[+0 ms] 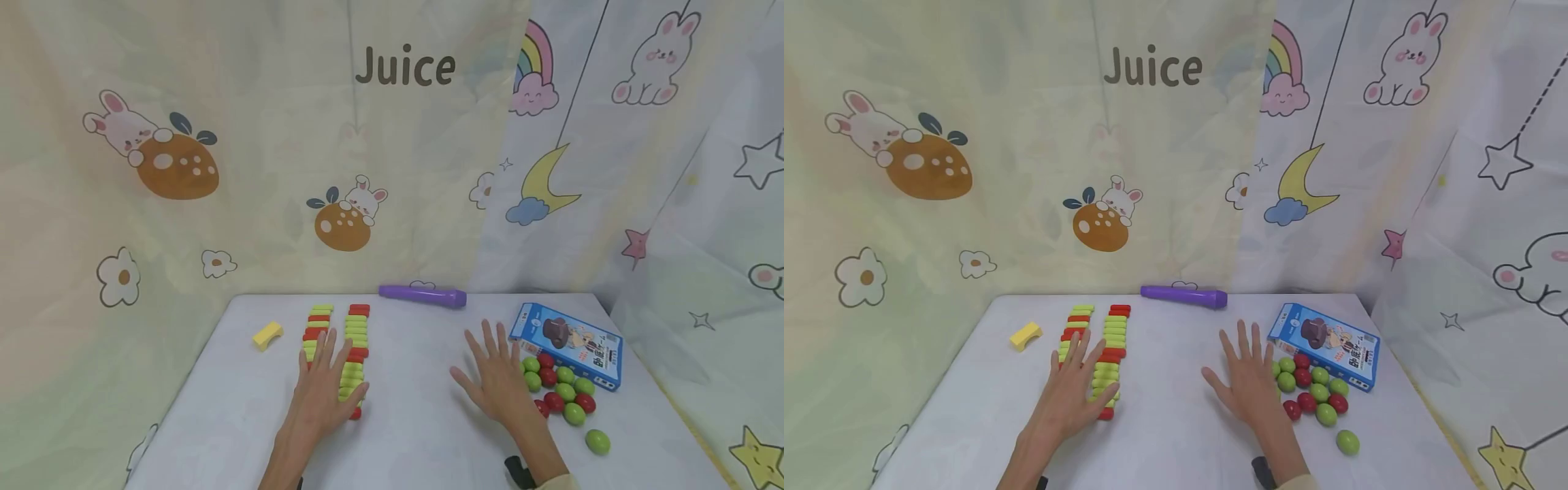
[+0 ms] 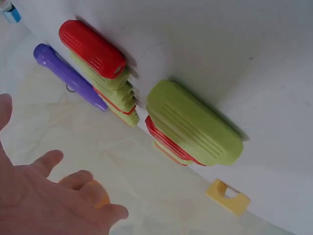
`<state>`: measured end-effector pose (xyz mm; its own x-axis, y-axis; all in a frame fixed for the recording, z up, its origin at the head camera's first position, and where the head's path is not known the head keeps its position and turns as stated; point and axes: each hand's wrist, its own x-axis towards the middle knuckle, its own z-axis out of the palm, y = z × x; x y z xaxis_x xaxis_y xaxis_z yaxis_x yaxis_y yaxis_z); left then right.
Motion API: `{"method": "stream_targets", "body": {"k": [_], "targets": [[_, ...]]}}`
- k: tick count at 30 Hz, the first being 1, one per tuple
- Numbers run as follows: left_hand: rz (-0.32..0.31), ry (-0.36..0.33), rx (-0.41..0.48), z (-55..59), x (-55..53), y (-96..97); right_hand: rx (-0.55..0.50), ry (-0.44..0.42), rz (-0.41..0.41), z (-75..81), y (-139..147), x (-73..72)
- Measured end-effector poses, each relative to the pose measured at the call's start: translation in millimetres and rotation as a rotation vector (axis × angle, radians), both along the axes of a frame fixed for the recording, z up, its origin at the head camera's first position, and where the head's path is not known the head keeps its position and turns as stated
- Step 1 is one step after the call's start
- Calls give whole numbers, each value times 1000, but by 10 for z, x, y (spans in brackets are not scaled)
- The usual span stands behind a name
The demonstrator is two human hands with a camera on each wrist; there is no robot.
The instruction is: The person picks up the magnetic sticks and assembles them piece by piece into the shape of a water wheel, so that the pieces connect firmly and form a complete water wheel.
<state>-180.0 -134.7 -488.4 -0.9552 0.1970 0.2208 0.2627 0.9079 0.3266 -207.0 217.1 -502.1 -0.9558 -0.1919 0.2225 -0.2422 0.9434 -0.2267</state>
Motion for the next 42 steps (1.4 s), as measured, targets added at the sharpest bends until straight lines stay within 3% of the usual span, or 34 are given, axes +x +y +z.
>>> {"method": "stream_targets", "body": {"k": [3,6,10,15,19,28,33,37,42], "targets": [[1,-53,76,-3,71,-35,-69,-11,-31,30,105,91],[9,-110,141,16,193,-90,-178,45,-81,17,279,236],[36,-139,147,18,313,-151,-259,96,-154,-64,529,417],[56,-220,151,-97,347,-166,-212,-63,-262,-135,740,565],[37,-239,141,-165,342,-140,-198,-166,-281,-136,820,595],[-37,-189,65,-174,292,-71,-113,-360,-209,-73,801,580],[-12,-227,42,-162,321,11,-165,-475,-142,-10,595,610],[2,-252,35,-161,355,213,-290,-517,12,15,334,607],[-87,-228,31,-198,287,578,-395,-484,243,27,-11,483]]}}
